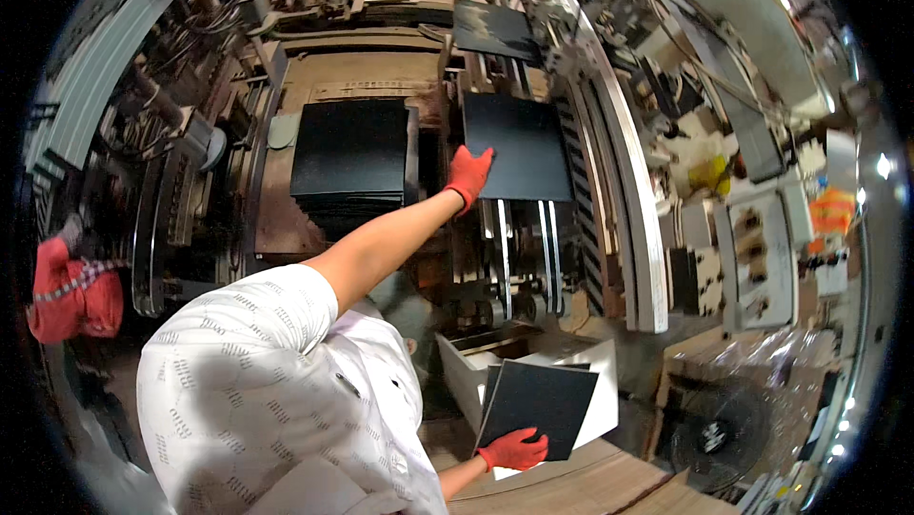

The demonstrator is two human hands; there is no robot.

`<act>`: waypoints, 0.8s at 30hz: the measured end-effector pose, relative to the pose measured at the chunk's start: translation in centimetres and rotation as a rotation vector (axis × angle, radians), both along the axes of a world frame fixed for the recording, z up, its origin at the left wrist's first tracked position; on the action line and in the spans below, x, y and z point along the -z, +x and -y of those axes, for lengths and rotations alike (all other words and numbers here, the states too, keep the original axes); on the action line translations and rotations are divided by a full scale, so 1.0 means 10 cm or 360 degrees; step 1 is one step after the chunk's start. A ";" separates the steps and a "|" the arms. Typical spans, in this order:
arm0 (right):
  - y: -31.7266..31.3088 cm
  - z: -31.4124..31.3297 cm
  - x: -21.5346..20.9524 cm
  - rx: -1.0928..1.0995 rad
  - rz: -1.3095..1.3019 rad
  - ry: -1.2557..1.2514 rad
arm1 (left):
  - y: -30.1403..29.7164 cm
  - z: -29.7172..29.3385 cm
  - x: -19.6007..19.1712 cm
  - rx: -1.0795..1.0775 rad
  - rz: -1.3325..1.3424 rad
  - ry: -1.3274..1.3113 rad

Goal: The person repeatedly picks up black rectangular panels from a machine and stacks them into a cardboard box. They handle the panels one at a time, aligning them carefully before placing them inside the box.

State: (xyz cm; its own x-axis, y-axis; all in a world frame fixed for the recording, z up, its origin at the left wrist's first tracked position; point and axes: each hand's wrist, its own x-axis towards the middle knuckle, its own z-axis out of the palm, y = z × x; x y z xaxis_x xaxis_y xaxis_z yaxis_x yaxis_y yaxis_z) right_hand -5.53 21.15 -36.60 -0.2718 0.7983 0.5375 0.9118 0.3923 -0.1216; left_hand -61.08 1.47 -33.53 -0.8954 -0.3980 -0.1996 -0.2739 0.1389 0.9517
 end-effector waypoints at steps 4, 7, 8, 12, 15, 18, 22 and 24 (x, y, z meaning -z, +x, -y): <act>-0.14 0.08 -0.09 -0.0176 -0.0028 0.0006 | 0.18 0.32 -0.04 0.0387 -0.0042 0.0124; -0.71 0.41 -0.41 -0.0367 -0.0223 -0.0143 | 0.40 0.67 0.02 0.0846 0.0140 0.0722; -0.94 0.52 -0.47 -0.0519 -0.0451 -0.0293 | 0.54 0.80 -0.04 0.1072 0.0164 0.0899; -2.00 1.17 -0.73 -0.1097 -0.1022 -0.0933 | 1.07 1.56 0.22 0.0975 -0.0263 0.0283; -2.73 1.68 -0.91 -0.1423 -0.1239 -0.1634 | 1.39 2.44 0.11 0.0619 -0.0333 -0.0296; -3.39 1.99 -0.93 -0.1484 -0.1251 -0.2255 | 1.44 3.19 0.27 -0.0118 -0.0538 -0.1136; -4.25 1.97 -0.71 -0.1277 -0.1370 -0.3146 | 1.26 3.73 0.40 -0.0550 -0.0236 -0.1363; -4.50 2.01 -0.59 -0.1170 -0.1439 -0.3040 | 1.13 3.81 0.65 -0.0483 -0.0129 -0.1196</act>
State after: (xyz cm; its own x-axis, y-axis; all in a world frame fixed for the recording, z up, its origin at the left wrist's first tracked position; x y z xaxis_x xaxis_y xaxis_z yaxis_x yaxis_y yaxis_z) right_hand -50.50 1.09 -30.74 -0.8776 0.2748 -0.3927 0.2077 -0.5203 -0.8284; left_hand -49.77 -36.60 -40.03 -0.7272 -0.6275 0.2782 -0.3363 0.6790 0.6525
